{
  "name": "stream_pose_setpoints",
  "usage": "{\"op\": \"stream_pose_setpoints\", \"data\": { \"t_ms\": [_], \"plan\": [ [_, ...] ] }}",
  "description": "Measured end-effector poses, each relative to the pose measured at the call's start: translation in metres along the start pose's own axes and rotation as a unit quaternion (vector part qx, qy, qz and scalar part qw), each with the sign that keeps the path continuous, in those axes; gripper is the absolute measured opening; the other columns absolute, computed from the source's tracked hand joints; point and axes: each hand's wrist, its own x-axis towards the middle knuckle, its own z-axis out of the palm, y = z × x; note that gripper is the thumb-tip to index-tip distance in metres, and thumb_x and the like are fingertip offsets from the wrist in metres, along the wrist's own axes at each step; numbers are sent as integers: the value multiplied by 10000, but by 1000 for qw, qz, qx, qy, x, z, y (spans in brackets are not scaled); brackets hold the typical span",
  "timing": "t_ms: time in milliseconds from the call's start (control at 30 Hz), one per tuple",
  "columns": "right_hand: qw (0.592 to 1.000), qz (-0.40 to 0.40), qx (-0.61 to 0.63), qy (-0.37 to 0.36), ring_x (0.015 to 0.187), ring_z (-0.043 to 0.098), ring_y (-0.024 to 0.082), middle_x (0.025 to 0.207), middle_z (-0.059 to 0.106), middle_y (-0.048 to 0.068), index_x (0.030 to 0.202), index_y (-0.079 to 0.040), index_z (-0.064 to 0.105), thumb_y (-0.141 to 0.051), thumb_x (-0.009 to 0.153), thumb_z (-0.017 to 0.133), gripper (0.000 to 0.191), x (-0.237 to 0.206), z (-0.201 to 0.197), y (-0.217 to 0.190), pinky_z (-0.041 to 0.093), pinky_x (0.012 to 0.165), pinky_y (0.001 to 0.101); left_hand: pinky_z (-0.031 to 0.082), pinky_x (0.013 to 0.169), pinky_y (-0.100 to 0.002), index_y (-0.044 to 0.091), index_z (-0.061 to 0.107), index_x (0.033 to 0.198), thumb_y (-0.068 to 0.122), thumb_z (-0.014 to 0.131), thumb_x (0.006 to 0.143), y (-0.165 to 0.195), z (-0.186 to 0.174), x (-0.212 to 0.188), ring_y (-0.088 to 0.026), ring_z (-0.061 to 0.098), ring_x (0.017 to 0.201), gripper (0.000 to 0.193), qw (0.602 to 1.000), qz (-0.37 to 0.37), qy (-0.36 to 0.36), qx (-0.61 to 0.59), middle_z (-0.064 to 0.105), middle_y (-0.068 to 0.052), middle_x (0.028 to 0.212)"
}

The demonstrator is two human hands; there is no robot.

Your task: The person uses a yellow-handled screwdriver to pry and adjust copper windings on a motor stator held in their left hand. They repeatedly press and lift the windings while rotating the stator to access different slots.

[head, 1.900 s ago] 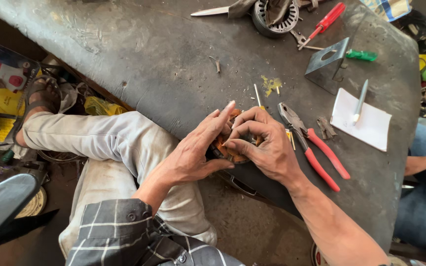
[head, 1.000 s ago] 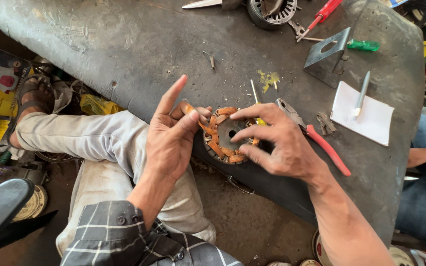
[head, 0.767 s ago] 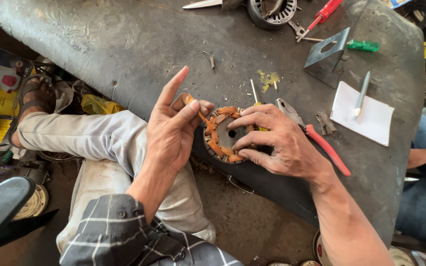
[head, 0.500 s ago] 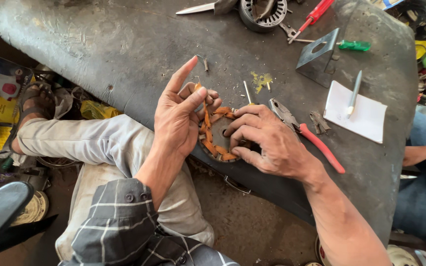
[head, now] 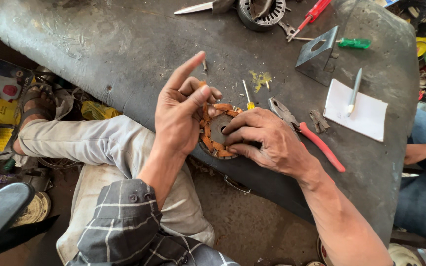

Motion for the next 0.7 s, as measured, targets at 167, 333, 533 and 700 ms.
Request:
{"op": "stream_pose_setpoints", "data": {
  "t_ms": [167,333,533,700],
  "plan": [
    [1000,19,22,2,1076,648,220,1093,707,-16,918,-124,735,-169,824,805,125,2,4,0,501,953,392,535,524,-187,57,493,1552,-28,676,1032,25,24,-3,-181,719,929,558,998,45,-41,17,640,-63,905],
    [1000,7,5,5,1078,627,251,1088,681,5,907,-94,685,-167,850,779,133,3,7,-2,471,953,415,544,538,-239,85,474,1523,-6,682,1114,58,25,-7,-204,726,919,467,976,162,-85,116,642,-77,929],
    [1000,-12,-6,10,1096,618,262,1113,656,23,924,-78,656,-156,879,757,135,1,6,-4,474,957,415,539,1121,-390,154,415,1587,106,845,959,65,-1,-9,-273,529,1410,763,684,244,-35,686,554,-122,1459],
    [1000,10,25,-9,1116,636,250,1116,691,14,926,-84,694,-162,857,771,129,1,0,-2,496,968,400,166,1292,-545,64,202,1625,396,957,646,41,-7,-34,-369,344,1535,1280,708,125,-169,675,472,-152,1561]
  ]
}}
